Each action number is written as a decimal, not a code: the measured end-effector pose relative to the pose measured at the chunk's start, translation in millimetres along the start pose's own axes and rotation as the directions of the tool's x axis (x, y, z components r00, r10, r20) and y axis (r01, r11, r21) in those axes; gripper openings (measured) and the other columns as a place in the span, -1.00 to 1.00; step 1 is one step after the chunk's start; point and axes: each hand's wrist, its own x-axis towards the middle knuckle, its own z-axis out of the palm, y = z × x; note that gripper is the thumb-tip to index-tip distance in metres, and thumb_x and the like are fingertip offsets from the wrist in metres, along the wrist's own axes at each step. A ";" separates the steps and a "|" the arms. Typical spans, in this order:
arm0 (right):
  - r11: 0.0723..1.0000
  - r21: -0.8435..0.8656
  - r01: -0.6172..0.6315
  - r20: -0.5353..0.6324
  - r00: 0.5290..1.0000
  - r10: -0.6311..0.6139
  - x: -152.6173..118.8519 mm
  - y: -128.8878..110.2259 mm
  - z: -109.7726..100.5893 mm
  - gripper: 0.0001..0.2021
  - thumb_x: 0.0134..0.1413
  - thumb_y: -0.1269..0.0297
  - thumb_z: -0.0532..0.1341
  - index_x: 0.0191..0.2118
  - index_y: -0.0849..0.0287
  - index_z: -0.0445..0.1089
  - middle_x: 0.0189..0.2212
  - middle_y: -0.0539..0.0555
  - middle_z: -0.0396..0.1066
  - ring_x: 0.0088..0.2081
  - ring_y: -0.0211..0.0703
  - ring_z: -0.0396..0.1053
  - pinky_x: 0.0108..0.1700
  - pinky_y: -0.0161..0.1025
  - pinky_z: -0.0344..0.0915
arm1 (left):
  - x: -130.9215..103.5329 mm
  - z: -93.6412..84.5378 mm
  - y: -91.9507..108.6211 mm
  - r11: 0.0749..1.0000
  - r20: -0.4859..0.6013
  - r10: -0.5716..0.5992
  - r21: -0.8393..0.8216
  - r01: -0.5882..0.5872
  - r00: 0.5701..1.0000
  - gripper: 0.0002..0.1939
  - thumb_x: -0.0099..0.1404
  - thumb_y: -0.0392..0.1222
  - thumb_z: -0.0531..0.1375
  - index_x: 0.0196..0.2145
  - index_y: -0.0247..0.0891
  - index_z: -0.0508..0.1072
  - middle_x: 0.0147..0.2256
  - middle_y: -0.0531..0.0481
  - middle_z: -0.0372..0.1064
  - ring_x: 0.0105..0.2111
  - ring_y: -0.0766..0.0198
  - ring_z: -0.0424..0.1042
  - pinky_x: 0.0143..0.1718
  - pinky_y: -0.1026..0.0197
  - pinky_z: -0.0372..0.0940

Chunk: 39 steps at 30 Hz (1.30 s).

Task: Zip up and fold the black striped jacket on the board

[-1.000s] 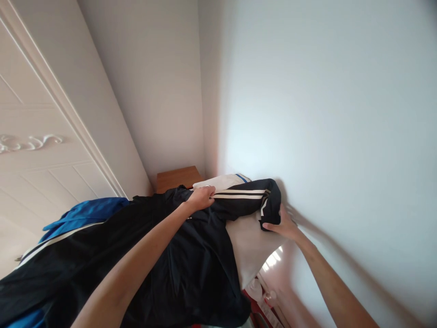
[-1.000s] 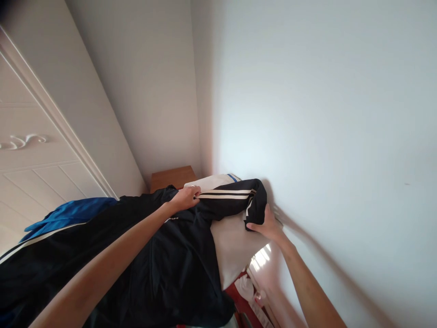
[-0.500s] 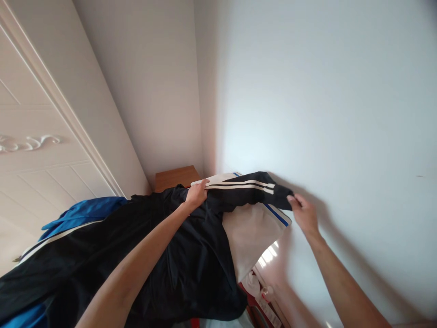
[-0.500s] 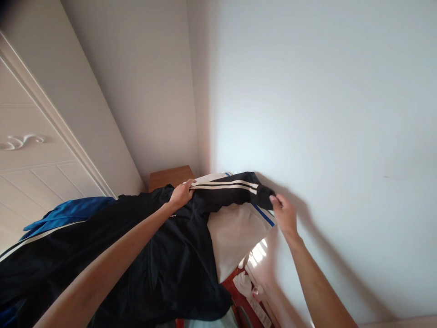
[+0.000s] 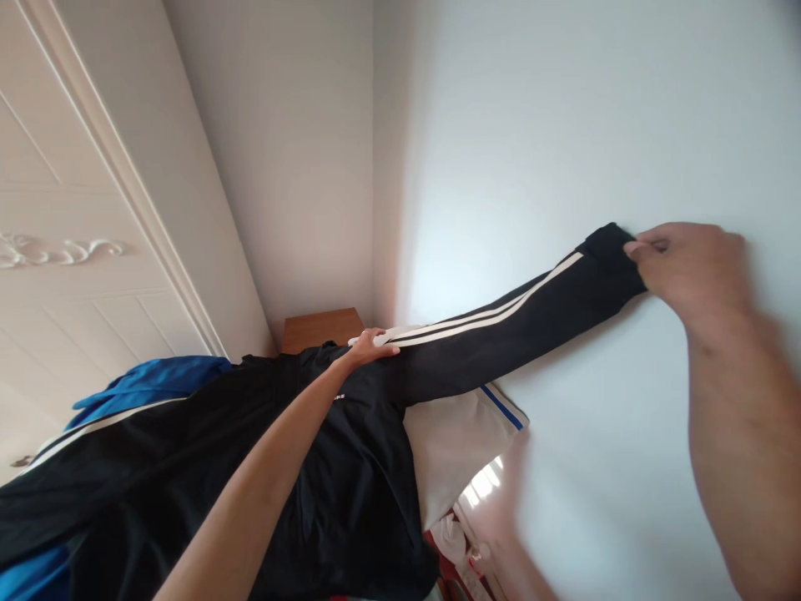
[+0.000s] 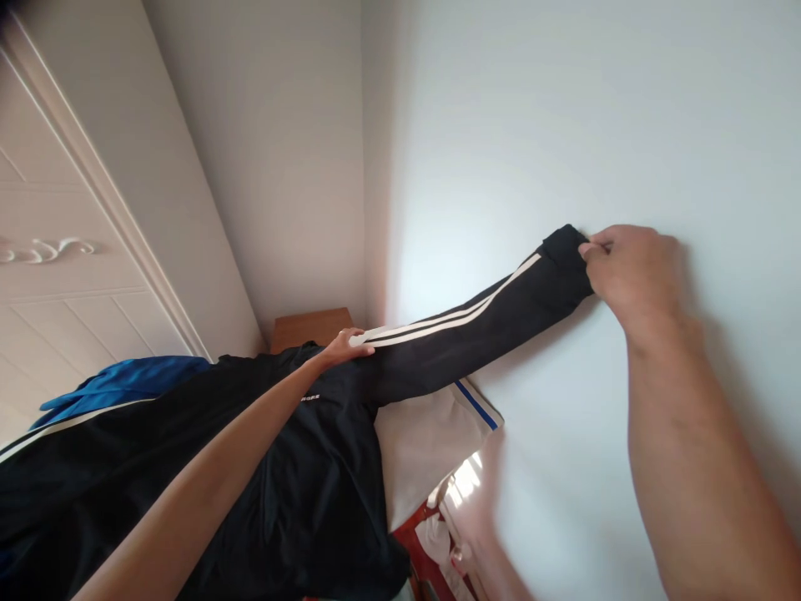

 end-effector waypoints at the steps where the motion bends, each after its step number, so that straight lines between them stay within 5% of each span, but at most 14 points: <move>1: 1.000 -0.020 -0.024 0.031 0.999 0.025 -0.7 -0.5 2.6 -0.75 0.17 0.23 0.15 -0.20 0.27 0.49 -0.29 0.24 0.49 -0.27 -0.04 0.40 -0.15 -0.04 0.30 | -2.5 -0.1 -5.8 1.000 -0.006 -0.010 -0.012 0.010 1.000 -0.39 0.32 0.20 0.13 0.16 -0.26 0.40 0.16 -0.20 0.35 0.20 -0.02 0.30 0.15 0.05 0.24; 5: 0.997 0.079 -0.015 0.113 0.994 0.006 -17.3 -10.6 23.4 -0.70 0.17 0.28 0.12 -0.03 0.22 0.43 -0.10 0.28 0.51 -0.08 0.08 0.43 0.01 0.00 0.28 | -18.9 3.3 -37.7 0.997 -0.140 -0.018 0.067 0.027 0.990 -0.37 0.49 0.13 -0.19 0.31 -0.29 0.21 0.35 -0.20 0.06 0.42 0.02 -0.20 0.35 -0.09 -0.11; 9: 0.961 0.275 0.020 0.327 0.938 -0.113 -39.8 -15.8 48.6 -0.54 0.20 0.26 0.10 0.21 0.13 0.23 -0.02 0.21 0.50 -0.02 0.05 0.44 0.04 -0.08 0.31 | -35.5 20.1 -73.0 0.949 -0.062 -0.100 0.295 0.114 0.993 -0.36 0.48 0.10 -0.14 0.34 -0.35 0.15 0.38 -0.27 -0.04 0.42 -0.02 -0.22 0.37 -0.13 -0.21; 12: 0.995 0.050 0.084 0.464 0.881 -0.098 -58.5 -19.0 60.0 -0.53 0.18 0.39 0.05 0.22 0.14 0.23 -0.02 0.30 0.48 -0.04 0.21 0.45 -0.06 0.03 0.36 | -45.2 39.3 -89.1 0.932 0.059 -0.154 0.339 0.125 0.986 -0.34 0.45 0.12 -0.07 0.33 -0.34 0.17 0.35 -0.30 0.04 0.40 -0.07 -0.12 0.35 -0.18 -0.17; 15: 0.917 -0.213 0.339 0.502 0.843 -0.195 -84.5 -42.1 68.9 -0.53 0.08 0.57 -0.02 0.09 0.27 0.36 0.00 0.47 0.40 -0.05 0.38 0.42 -0.12 0.14 0.34 | -52.0 54.4 -93.8 0.925 0.050 -0.157 0.357 0.129 0.986 -0.32 0.46 0.11 -0.11 0.35 -0.41 0.12 0.38 -0.33 -0.04 0.42 -0.04 -0.22 0.38 -0.17 -0.29; 17: 0.840 -0.102 0.532 0.479 0.767 -0.427 -104.5 -72.9 82.2 -0.49 0.04 0.63 -0.01 0.10 0.28 0.36 0.15 0.46 0.29 0.06 0.34 0.36 0.00 0.12 0.31 | -54.3 57.9 -93.0 0.922 0.035 -0.153 0.365 0.130 0.988 -0.30 0.47 0.12 -0.14 0.37 -0.43 0.09 0.39 -0.33 -0.10 0.43 -0.03 -0.26 0.38 -0.15 -0.32; 19: 0.759 0.156 0.632 0.441 0.643 -0.626 -122.7 -110.3 107.4 -0.44 0.05 0.64 -0.01 0.15 0.17 0.34 0.27 0.29 0.20 0.19 0.19 0.27 0.12 0.01 0.25 | -54.2 54.6 -91.7 0.927 0.017 -0.136 0.356 0.121 0.991 -0.30 0.47 0.13 -0.15 0.36 -0.42 0.09 0.38 -0.31 -0.07 0.42 -0.03 -0.21 0.38 -0.14 -0.27; 23: 0.725 0.454 0.518 0.532 0.494 -0.687 -145.4 -170.0 190.1 -0.53 0.13 0.61 0.00 0.05 0.15 0.43 0.09 0.20 0.41 0.09 0.03 0.36 0.09 -0.14 0.24 | -44.3 28.5 -97.5 0.933 -0.037 -0.078 0.351 0.086 0.996 -0.44 0.51 -0.01 -0.20 0.30 -0.27 0.22 0.35 -0.23 0.08 0.41 0.02 -0.15 0.34 -0.14 -0.11; 25: 0.817 0.473 0.329 0.654 0.490 -0.576 -150.8 -182.7 234.3 -0.60 0.16 0.57 0.04 0.03 0.21 0.46 0.04 0.24 0.45 0.08 0.02 0.37 0.09 -0.18 0.22 | -34.4 9.0 -107.8 0.927 -0.020 -0.072 0.368 0.074 0.997 -0.50 0.50 -0.09 -0.18 0.23 -0.20 0.32 0.32 -0.20 0.14 0.41 0.03 -0.17 0.34 -0.18 -0.14; 29: 0.850 0.483 0.212 0.704 0.483 -0.520 -157.0 -180.4 293.3 -0.74 0.22 0.43 0.09 -0.16 0.22 0.54 -0.13 0.21 0.54 -0.07 0.01 0.44 -0.05 -0.21 0.27 | -10.4 -27.4 -136.1 0.934 0.119 -0.097 0.353 0.049 0.988 -0.61 0.44 -0.09 -0.02 0.09 -0.11 0.45 0.18 -0.14 0.36 0.32 -0.01 0.09 0.27 -0.18 0.03; 33: 0.816 0.565 0.124 0.664 0.519 -0.538 -158.3 -167.6 312.4 -0.77 0.22 0.36 0.11 -0.33 0.18 0.53 -0.22 0.13 0.56 -0.14 -0.06 0.45 -0.08 -0.24 0.26 | 10.8 -45.0 -153.0 0.960 0.188 -0.088 0.279 0.033 0.978 -0.58 0.41 0.02 0.03 0.06 -0.18 0.49 0.12 -0.18 0.41 0.13 0.05 0.37 0.12 0.11 0.24; 39: 0.796 0.606 -0.006 0.632 0.610 -0.477 -150.2 -158.5 325.7 -0.75 0.17 0.35 0.05 -0.37 0.16 0.48 -0.26 0.09 0.55 -0.18 -0.10 0.46 -0.08 -0.24 0.29 | 27.6 -49.7 -160.5 0.974 0.205 -0.164 0.190 0.125 0.965 -0.65 0.35 0.04 0.12 -0.37 -0.22 0.59 -0.31 -0.11 0.56 -0.27 0.15 0.52 -0.23 0.25 0.32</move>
